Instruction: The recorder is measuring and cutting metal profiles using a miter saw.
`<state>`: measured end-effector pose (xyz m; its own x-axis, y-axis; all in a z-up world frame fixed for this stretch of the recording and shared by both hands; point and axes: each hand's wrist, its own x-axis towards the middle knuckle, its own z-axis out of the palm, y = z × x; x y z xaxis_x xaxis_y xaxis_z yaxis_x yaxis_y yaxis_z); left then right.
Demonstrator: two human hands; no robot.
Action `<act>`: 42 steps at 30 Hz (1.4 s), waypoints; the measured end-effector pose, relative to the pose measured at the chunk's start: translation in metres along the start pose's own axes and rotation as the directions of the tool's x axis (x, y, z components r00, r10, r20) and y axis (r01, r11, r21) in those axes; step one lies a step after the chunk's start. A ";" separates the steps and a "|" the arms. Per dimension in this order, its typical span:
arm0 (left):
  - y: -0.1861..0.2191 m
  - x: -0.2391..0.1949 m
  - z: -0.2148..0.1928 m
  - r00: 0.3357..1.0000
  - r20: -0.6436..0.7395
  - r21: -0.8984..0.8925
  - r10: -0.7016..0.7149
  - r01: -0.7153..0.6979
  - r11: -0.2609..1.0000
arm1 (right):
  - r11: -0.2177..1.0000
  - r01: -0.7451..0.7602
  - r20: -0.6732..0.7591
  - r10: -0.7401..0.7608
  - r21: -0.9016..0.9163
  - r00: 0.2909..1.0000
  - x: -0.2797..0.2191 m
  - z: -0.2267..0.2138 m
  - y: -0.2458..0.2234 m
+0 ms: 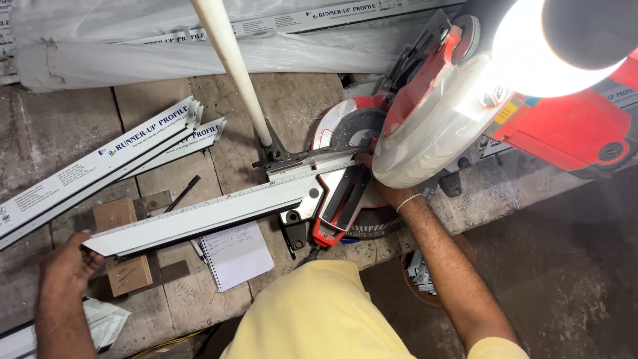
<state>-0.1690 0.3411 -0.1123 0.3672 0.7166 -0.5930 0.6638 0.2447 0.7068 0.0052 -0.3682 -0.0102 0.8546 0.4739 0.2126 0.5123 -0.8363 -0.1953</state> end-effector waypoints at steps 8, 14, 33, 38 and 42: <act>0.009 -0.040 0.004 0.997 0.037 -0.037 0.067 -0.065 0.997 | 0.994 0.018 -0.096 -0.029 -0.111 0.995 -0.015 0.013 0.008; 0.011 -0.053 0.005 1.000 0.012 -0.162 0.021 -0.019 0.987 | 0.996 0.000 -0.100 -0.009 -0.087 0.995 -0.018 0.014 0.013; -0.002 -0.032 0.003 0.985 0.024 -0.122 0.173 -0.168 0.978 | 0.998 -0.063 -0.104 0.065 0.029 0.992 -0.087 0.093 0.076; -0.006 -0.007 -0.005 0.982 0.057 0.077 0.180 -0.184 0.980 | 0.977 0.136 -0.133 -0.115 0.163 0.984 -0.011 0.115 0.014; 0.003 -0.018 0.002 0.974 0.015 0.026 0.227 -0.227 0.974 | 0.944 0.266 -0.146 -0.240 0.197 0.960 0.031 0.113 -0.013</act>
<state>-0.1724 0.3276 -0.1001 0.5179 0.7435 -0.4230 0.5801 0.0582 0.8125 0.0344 -0.3119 -0.1095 0.6847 0.6153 0.3907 0.7276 -0.6086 -0.3165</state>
